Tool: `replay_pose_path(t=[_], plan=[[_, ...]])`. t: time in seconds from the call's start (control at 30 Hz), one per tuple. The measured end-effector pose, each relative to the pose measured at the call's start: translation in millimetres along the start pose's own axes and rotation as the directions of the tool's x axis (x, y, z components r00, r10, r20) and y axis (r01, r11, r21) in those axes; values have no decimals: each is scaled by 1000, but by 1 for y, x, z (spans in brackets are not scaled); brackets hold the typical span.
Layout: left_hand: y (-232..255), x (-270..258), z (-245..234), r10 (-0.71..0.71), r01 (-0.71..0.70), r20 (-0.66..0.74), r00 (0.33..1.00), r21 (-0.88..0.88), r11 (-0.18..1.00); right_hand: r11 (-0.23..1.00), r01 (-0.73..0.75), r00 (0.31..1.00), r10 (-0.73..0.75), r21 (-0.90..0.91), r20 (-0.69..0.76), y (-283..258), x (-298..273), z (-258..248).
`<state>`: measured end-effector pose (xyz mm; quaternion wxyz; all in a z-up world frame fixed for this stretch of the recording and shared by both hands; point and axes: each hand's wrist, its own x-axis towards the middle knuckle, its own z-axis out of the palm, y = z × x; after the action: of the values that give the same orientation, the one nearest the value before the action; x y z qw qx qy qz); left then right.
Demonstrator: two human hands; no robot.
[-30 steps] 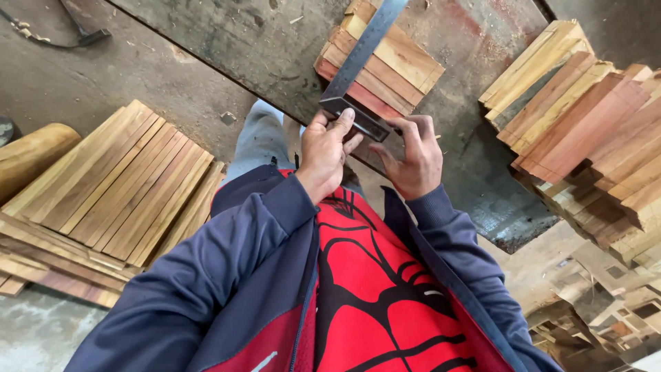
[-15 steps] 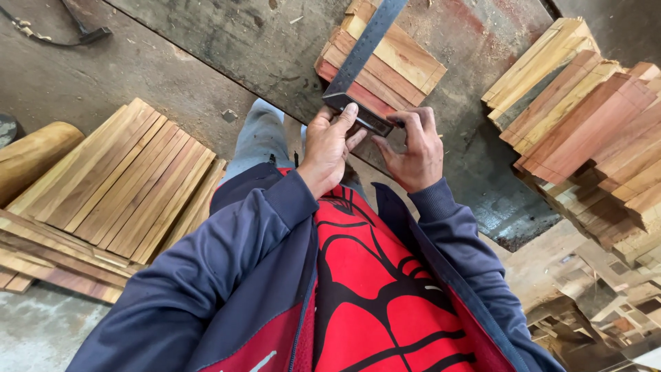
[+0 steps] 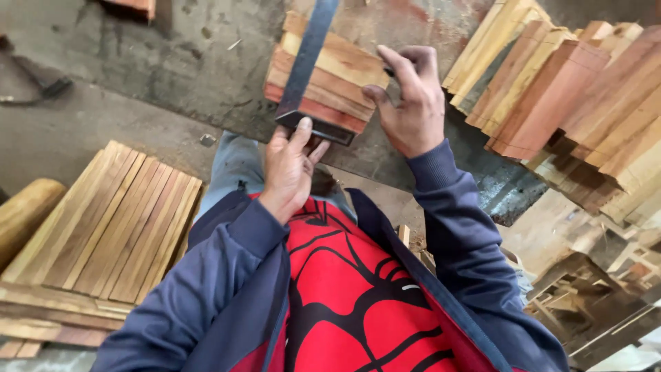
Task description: The person measures and marks small wooden planks using a metal square ruler and a pen. They handle the wood pieces, align the ruler, and draw lines on the surfaces before stacking the marked planks on the workbench.
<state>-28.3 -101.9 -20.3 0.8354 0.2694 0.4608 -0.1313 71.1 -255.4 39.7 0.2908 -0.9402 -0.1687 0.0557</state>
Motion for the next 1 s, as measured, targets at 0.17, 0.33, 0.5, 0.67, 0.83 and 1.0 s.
replay_pose_path(t=[0.17, 0.33, 0.5, 0.67, 0.83, 1.0], plan=[[2, 0, 3, -18, 18, 2, 1000, -31, 999, 1000, 14, 1000, -14, -13, -20, 6, 22, 9], [1, -1, 5, -16, 15, -36, 999, -18, 1000, 1000, 21, 998, -20, -19, 60, 11, 34, 19], [0, -2, 4, 2, 0, -87, 996, 16, 1000, 996, 67, 997, -69, 53, 46, 2, 35, 25], [-2, -1, 2, 8, -9, -95, 995, -8, 1000, 998, 52, 997, -49, -42, 57, -4, 34, 28], [-5, 3, -2, 7, -6, -94, 996, 8, 1000, 995, 25, 1000, -25, -97, 2, -18, 35, 32], [-2, 4, -3, 12, -12, -71, 997, 8, 1000, 989, -57, 998, 57, -138, -8, -26, 36, 35]])
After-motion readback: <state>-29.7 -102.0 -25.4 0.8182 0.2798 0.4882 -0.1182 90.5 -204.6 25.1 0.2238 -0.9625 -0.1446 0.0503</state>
